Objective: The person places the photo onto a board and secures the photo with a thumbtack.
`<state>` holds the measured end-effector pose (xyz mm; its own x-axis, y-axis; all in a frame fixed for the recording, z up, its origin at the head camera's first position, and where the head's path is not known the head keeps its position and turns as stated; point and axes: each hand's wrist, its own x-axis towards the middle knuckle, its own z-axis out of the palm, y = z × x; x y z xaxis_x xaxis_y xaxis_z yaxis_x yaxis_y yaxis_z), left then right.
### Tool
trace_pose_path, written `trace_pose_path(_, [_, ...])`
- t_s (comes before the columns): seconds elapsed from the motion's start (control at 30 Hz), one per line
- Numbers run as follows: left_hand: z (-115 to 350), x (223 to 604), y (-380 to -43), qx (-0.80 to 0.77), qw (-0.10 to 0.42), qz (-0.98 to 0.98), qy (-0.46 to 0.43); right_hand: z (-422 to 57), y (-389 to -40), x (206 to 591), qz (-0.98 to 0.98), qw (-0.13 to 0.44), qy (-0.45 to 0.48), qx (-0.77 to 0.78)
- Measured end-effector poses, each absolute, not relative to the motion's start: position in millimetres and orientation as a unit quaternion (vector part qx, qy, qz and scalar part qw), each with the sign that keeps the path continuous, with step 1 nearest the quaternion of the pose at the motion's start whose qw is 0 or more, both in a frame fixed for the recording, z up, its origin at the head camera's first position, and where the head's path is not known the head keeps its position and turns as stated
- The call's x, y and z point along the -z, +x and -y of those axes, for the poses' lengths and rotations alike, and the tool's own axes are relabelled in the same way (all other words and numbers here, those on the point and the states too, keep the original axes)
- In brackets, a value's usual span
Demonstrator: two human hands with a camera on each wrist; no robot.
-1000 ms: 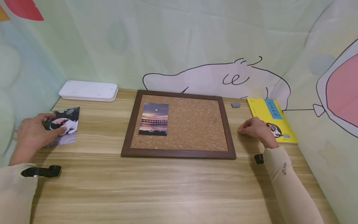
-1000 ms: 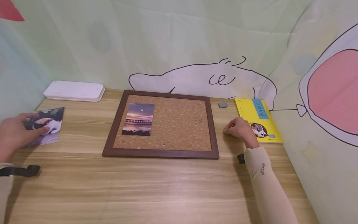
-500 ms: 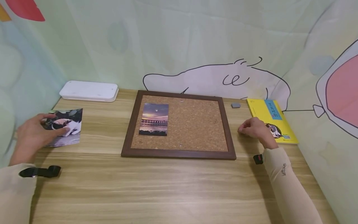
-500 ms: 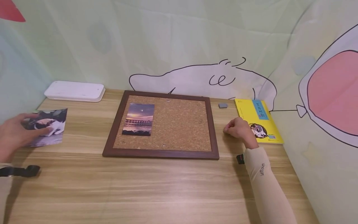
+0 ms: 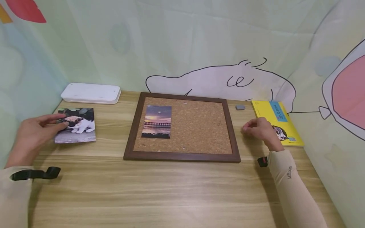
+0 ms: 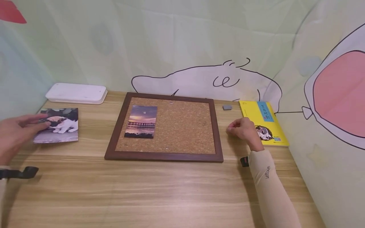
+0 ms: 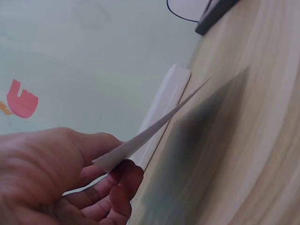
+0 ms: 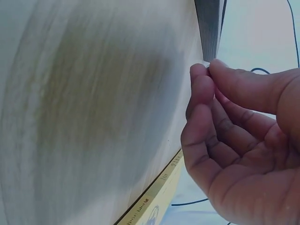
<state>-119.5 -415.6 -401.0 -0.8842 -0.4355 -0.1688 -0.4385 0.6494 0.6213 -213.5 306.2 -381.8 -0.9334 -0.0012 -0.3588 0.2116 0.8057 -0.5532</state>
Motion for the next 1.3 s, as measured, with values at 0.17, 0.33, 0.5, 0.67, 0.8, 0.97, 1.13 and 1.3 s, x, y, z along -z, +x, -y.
trace_pose_path(0.17, [409.7,397.1,-124.0,-0.411,-0.009,-0.889,-0.204,-304.3,-215.6,380.3,-0.925,0.173,0.067,0.332])
trace_pose_path(0.33, [397.6,388.7,-129.0,-0.451,-0.002,-0.88,-0.148,-302.7,-216.9,377.3,-0.921,0.163,0.069,0.346])
trace_pose_path(0.5, [381.0,377.3,-134.4,-0.491,0.015,-0.865,-0.097,-300.7,-218.2,375.8,-0.914,0.165,0.078,0.363])
trace_pose_path(0.67, [360.8,366.5,-141.5,-0.508,0.021,-0.859,-0.061,-298.8,-219.5,374.6,-0.904,0.174,0.086,0.381])
trace_pose_path(0.8, [345.4,359.8,-148.9,-0.49,0.034,-0.87,-0.05,-295.6,-219.8,372.8,-0.899,0.173,0.086,0.393])
trace_pose_path(0.97, [327.0,355.8,-159.9,-0.473,0.039,-0.879,-0.04,-291.5,-219.2,370.2,-0.892,0.167,0.085,0.41])
trace_pose_path(1.13, [308.1,353.9,-169.2,-0.479,0.041,-0.876,-0.027,-289.0,-216.9,368.2,-0.883,0.167,0.079,0.432])
trace_pose_path(1.3, [288.7,350.7,-177.8,-0.466,0.046,-0.884,-0.018,-285.6,-216.1,368.4,-0.872,0.172,0.08,0.451])
